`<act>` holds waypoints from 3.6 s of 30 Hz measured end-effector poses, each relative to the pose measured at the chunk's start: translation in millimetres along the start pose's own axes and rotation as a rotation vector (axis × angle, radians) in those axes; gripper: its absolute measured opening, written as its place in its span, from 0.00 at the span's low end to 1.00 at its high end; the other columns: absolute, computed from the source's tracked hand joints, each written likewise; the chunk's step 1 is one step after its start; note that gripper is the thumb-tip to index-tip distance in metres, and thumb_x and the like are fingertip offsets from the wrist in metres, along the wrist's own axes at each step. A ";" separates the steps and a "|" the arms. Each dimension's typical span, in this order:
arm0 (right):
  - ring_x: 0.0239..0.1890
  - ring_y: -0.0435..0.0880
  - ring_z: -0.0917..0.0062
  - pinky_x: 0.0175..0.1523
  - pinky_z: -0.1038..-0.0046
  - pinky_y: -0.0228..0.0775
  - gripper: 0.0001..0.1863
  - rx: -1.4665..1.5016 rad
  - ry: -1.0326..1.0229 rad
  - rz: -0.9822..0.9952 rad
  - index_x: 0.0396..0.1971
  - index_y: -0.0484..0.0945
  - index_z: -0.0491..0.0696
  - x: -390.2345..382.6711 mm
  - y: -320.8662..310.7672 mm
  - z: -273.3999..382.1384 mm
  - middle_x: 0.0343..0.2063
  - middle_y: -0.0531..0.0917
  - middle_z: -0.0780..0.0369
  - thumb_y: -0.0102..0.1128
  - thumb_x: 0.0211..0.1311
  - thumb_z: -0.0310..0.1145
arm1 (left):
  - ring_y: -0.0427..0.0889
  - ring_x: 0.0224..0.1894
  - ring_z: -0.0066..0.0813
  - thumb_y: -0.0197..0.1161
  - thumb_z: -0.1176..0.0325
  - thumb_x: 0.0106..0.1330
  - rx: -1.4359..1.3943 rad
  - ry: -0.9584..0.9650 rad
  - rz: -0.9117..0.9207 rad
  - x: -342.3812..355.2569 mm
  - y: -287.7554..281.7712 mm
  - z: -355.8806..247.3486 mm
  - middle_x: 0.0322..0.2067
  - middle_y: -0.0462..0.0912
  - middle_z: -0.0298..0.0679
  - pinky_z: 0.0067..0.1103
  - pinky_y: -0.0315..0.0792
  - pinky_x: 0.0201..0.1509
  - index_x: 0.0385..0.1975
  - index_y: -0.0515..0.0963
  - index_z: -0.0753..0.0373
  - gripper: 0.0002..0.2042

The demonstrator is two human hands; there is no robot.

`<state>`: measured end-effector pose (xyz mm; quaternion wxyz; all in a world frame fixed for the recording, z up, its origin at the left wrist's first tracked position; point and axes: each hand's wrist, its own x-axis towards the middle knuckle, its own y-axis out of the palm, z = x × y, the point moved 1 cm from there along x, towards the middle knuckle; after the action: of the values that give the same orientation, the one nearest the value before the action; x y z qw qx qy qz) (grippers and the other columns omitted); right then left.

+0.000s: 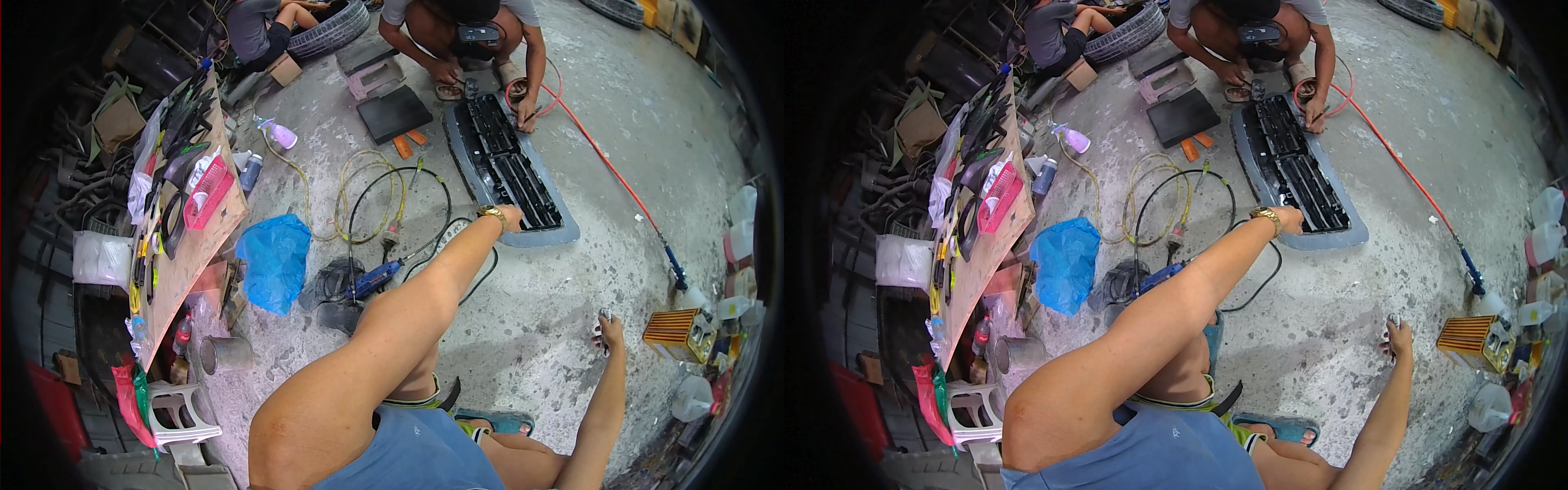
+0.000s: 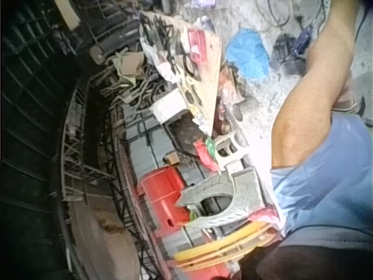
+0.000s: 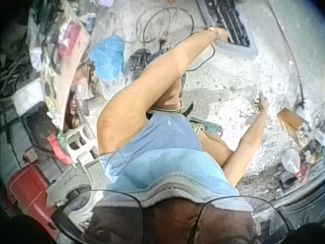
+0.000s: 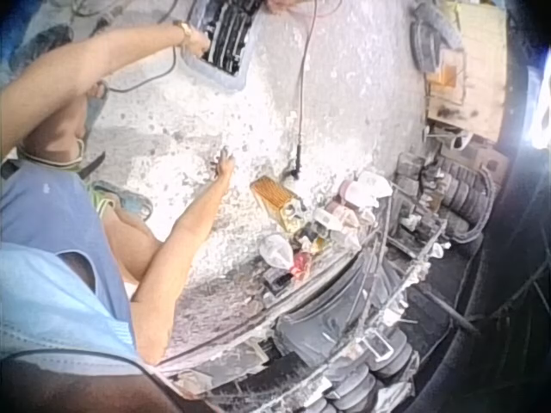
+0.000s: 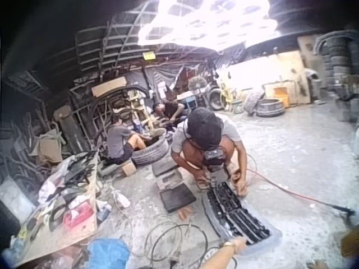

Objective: The recorder and an assistant are repairing or modifying a car front grille on the shop floor.

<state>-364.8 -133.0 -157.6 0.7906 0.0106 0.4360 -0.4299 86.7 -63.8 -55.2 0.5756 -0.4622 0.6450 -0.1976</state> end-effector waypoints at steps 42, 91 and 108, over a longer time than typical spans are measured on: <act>0.17 0.78 0.67 0.17 0.66 0.68 0.20 -0.004 0.014 0.013 0.43 0.67 0.46 -0.4 4.8 1.2 0.26 0.76 0.58 0.54 0.57 0.44 | 0.78 0.46 0.41 0.57 0.57 0.57 0.093 0.126 0.021 33.7 17.6 6.6 0.42 0.79 0.46 0.29 0.70 0.51 0.43 0.77 0.62 0.18; 0.18 0.79 0.67 0.19 0.66 0.69 0.18 -0.056 0.035 -0.011 0.43 0.70 0.48 -17.9 7.1 18.9 0.25 0.75 0.60 0.52 0.58 0.44 | 0.75 0.49 0.43 0.57 0.57 0.58 0.002 0.046 0.061 24.9 11.7 11.6 0.45 0.78 0.47 0.31 0.67 0.52 0.45 0.76 0.61 0.18; 0.17 0.79 0.68 0.18 0.68 0.68 0.17 -0.059 0.024 -0.014 0.41 0.69 0.47 -16.1 7.1 19.0 0.24 0.75 0.60 0.52 0.58 0.43 | 0.75 0.49 0.43 0.56 0.57 0.59 -0.007 0.045 0.057 28.6 12.9 13.5 0.45 0.78 0.48 0.31 0.67 0.53 0.46 0.75 0.63 0.19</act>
<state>-351.1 -125.2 -137.2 0.7823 -0.0109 0.4580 -0.4222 96.9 -77.2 -84.8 0.5648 -0.4411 0.6714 -0.1890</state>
